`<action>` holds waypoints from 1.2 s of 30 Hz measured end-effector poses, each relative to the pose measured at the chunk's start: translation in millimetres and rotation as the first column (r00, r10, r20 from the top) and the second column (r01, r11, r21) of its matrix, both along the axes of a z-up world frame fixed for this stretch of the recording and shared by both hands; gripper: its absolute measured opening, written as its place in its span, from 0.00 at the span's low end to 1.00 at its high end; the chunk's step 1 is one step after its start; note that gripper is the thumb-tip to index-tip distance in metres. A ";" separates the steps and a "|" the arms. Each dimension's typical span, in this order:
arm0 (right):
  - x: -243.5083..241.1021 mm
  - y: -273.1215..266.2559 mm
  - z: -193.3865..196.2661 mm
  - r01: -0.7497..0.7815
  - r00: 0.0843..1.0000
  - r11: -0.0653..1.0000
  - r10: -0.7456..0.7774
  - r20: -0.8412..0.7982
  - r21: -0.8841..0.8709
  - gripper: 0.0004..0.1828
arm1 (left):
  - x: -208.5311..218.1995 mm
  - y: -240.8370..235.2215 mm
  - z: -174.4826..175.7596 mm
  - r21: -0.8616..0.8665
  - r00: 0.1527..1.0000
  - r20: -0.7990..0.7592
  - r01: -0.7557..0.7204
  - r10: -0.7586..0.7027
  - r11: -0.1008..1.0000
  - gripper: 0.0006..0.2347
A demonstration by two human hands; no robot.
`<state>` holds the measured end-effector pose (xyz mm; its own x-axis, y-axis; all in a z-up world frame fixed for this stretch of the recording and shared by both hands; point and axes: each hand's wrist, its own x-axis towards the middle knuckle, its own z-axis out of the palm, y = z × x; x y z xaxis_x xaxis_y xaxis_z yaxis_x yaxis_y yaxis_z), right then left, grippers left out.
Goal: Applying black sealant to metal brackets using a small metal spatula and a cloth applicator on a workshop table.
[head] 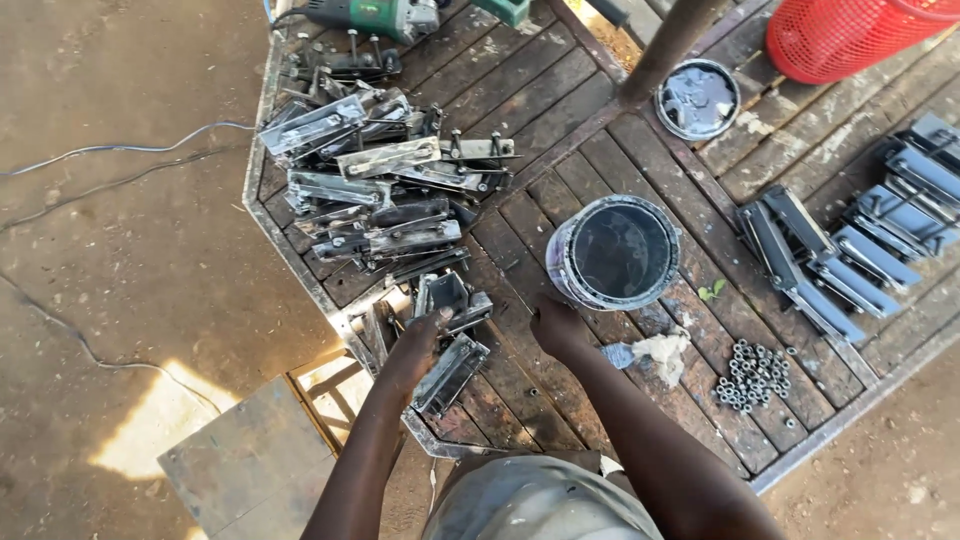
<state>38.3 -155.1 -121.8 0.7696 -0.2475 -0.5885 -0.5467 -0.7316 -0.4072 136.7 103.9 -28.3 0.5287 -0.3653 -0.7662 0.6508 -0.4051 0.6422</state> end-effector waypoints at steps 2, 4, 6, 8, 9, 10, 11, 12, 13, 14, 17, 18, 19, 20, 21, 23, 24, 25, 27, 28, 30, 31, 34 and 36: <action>-9.2 -4.5 28.1 0.055 0.998 0.995 -0.057 0.030 0.084 0.16 | -3.9 1.5 -12.1 -0.005 0.983 0.160 0.094 -0.092 0.996 0.24; -14.8 -8.0 55.3 0.193 0.978 0.944 -0.206 0.020 0.268 0.17 | -7.0 -12.3 37.1 0.275 0.953 0.248 0.102 -0.173 0.956 0.31; -23.5 -11.5 80.6 0.347 0.932 0.866 -0.363 -0.026 0.361 0.20 | -0.5 -11.2 48.7 0.371 0.886 0.348 0.168 -0.305 0.913 0.33; -27.5 -16.3 105.0 0.489 0.858 0.750 -0.506 -0.089 0.446 0.23 | 4.3 -7.4 57.5 0.476 0.792 0.424 0.218 -0.439 0.852 0.35; -28.2 -21.9 117.3 0.542 0.777 0.586 -0.623 -0.092 0.603 0.19 | 5.9 -6.8 59.5 0.550 0.662 0.497 0.258 -0.560 0.794 0.36; -29.2 -27.7 129.7 0.550 0.679 0.395 -0.724 -0.119 0.736 0.16 | 7.3 -6.5 61.6 0.626 0.509 0.547 0.279 -0.665 0.728 0.38; -28.6 -27.1 140.5 0.553 0.672 0.391 -0.732 -0.116 0.736 0.16 | 6.5 -5.1 63.7 0.624 0.501 0.550 0.286 -0.668 0.727 0.38; -28.2 -26.8 151.5 0.508 0.642 0.312 -0.759 -0.111 0.803 0.15 | 5.6 -3.8 66.0 0.658 0.390 0.581 0.291 -0.714 0.695 0.38; -27.2 -28.1 162.5 0.452 0.611 0.235 -0.785 -0.106 0.860 0.15 | 5.2 -4.2 67.6 0.689 0.272 0.606 0.289 -0.748 0.664 0.39; -25.1 -24.1 175.0 0.452 0.603 0.236 -0.792 -0.099 0.860 0.15 | 4.8 -3.3 61.6 0.686 0.262 0.611 0.294 -0.747 0.665 0.39; -19.2 -11.0 198.2 0.355 0.618 0.233 -0.785 -0.041 0.905 0.12 | 3.8 -1.6 52.4 0.651 0.071 0.730 0.226 -0.679 0.724 0.44; -18.2 -7.5 196.5 0.315 0.648 0.286 -0.762 0.015 0.905 0.13 | 4.1 -3.6 54.6 0.670 0.039 0.719 0.227 -0.694 0.707 0.45; -17.1 -2.2 194.4 0.274 0.677 0.335 -0.733 0.066 0.902 0.14 | 3.4 -3.0 57.3 0.691 0.010 0.703 0.225 -0.711 0.686 0.46; -18.0 2.6 192.6 0.269 0.678 0.335 -0.732 0.070 0.903 0.14 | 2.5 -3.8 59.0 0.692 0.008 0.703 0.221 -0.711 0.687 0.46; -18.4 6.2 190.9 0.250 0.682 0.363 -0.724 0.103 0.898 0.13 | 2.3 -6.0 60.2 0.705 -0.005 0.693 0.212 -0.721 0.676 0.46; -20.3 12.8 190.8 0.228 0.685 0.392 -0.715 0.139 0.891 0.13 | 1.5 -9.6 67.9 0.717 -0.019 0.684 0.202 -0.730 0.667 0.46; -21.9 15.9 192.5 0.224 0.683 0.400 -0.715 0.150 0.889 0.13 | 0.8 -11.1 74.4 0.720 -0.033 0.681 0.207 -0.731 0.662 0.45; -23.6 18.5 194.2 0.221 0.680 0.409 -0.715 0.160 0.886 0.13 | 0.0 -12.9 80.8 0.723 -0.046 0.680 0.211 -0.732 0.658 0.43; -25.8 20.7 197.7 0.213 0.668 0.408 -0.724 0.172 0.888 0.12 | 1.2 -16.8 86.4 0.718 -0.034 0.682 0.221 -0.731 0.660 0.43; -27.2 21.8 199.5 0.207 0.656 0.406 -0.733 0.181 0.890 0.12 | 1.6 -18.8 89.2 0.715 -0.020 0.682 0.231 -0.731 0.660 0.44; -28.0 21.6 201.3 0.199 0.647 0.412 -0.737 0.196 0.889 0.12 | 2.9 -22.3 85.5 0.718 -0.043 0.681 0.238 -0.731 0.654 0.43; -28.0 21.2 202.3 0.192 0.638 0.415 -0.741 0.208 0.890 0.12 | 4.0 -24.5 83.7 0.723 -0.065 0.677 0.245 -0.733 0.646 0.43; -29.7 21.5 208.6 0.164 0.627 0.412 -0.745 0.227 0.897 0.11 | 7.4 -30.4 86.6 0.728 -0.075 0.668 0.270 -0.741 0.630 0.46; -31.1 20.8 207.9 0.157 0.626 0.426 -0.741 0.244 0.891 0.11 | 8.6 -31.9 86.8 0.719 -0.066 0.673 0.292 -0.737 0.630 0.46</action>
<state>7.3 -134.3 86.1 0.8924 -0.3700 -0.2583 -0.1461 0.3046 -0.9412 145.4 72.0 58.5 0.5890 -0.8071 -0.0403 -0.7743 -0.5779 0.2579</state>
